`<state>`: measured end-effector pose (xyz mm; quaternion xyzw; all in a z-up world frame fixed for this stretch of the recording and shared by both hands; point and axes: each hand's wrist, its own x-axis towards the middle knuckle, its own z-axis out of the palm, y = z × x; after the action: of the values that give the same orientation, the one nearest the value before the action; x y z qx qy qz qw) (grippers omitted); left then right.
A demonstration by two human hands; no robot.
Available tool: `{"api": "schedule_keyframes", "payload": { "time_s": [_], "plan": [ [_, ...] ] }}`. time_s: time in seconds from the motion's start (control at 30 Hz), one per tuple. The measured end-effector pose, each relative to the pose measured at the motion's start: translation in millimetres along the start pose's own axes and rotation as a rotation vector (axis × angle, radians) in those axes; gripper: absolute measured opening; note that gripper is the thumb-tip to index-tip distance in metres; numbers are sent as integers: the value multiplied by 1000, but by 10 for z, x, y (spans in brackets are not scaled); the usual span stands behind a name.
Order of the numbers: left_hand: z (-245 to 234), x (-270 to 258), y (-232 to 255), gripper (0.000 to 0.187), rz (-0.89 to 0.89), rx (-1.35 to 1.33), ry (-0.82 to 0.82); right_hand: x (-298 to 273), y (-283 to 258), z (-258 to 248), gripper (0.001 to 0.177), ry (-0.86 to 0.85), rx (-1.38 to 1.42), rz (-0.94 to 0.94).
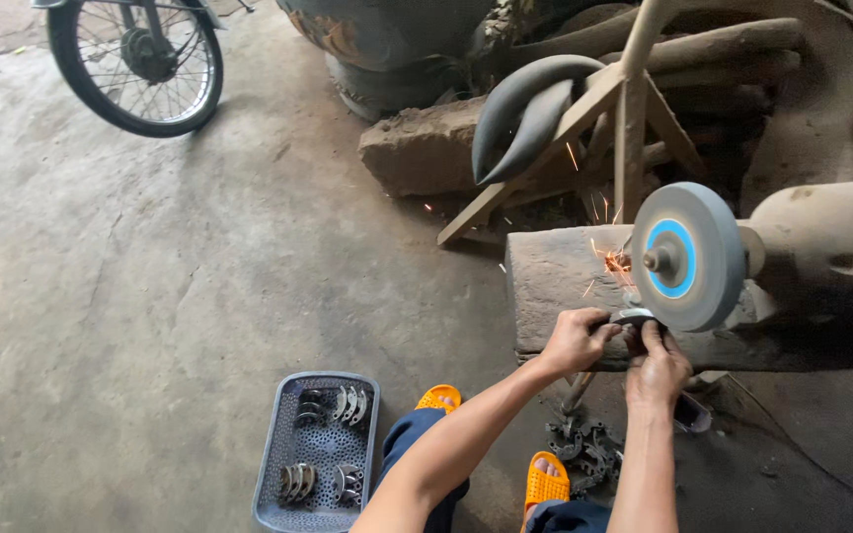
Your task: The person sits on a low stool and uses a bench grinder to smooth the edges of small metal parts. They hold each part against the spinning wheel, generating sparks, then place the finished pieces into a plastic basket. The person repeats this process for several parts.
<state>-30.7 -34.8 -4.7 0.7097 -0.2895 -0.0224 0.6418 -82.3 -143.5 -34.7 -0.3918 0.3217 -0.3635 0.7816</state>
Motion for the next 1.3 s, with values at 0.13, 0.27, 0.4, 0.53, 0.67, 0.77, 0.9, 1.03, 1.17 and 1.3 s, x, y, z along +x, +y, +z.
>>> {"api": "schedule_keyframes", "payload": {
  "time_s": [0.13,0.27,0.4,0.53,0.67,0.77,0.9,1.03,1.17,1.3],
  "plan": [
    [49,27,219,9,34,-12,4,-40,-117,-66,14,34,-13,19],
    [157,14,18,8,53,-18,-8,-10,-135,-103,13,45,-27,-2],
    [45,-21,-75,8,30,-28,24,59,61,-64,12,16,-44,-12],
    [-58,37,218,21,-5,45,-64,-153,-158,50,5,-33,-45,43],
    [153,26,78,15,-45,30,-94,-97,-206,-38,15,57,12,-17],
    [69,19,86,14,-70,12,-88,-115,-180,17,16,29,10,-7],
    [-73,-3,-113,15,-53,-7,-60,-248,-173,197,15,-98,-21,58],
    [-168,-16,-85,18,-9,73,-68,-180,-66,34,14,-171,-24,148],
    [-6,-31,-99,25,-32,54,-97,-142,-136,-79,10,-89,-22,100],
    [223,-12,5,23,3,-45,-92,-92,-245,-139,27,40,97,-50]
  ]
}}
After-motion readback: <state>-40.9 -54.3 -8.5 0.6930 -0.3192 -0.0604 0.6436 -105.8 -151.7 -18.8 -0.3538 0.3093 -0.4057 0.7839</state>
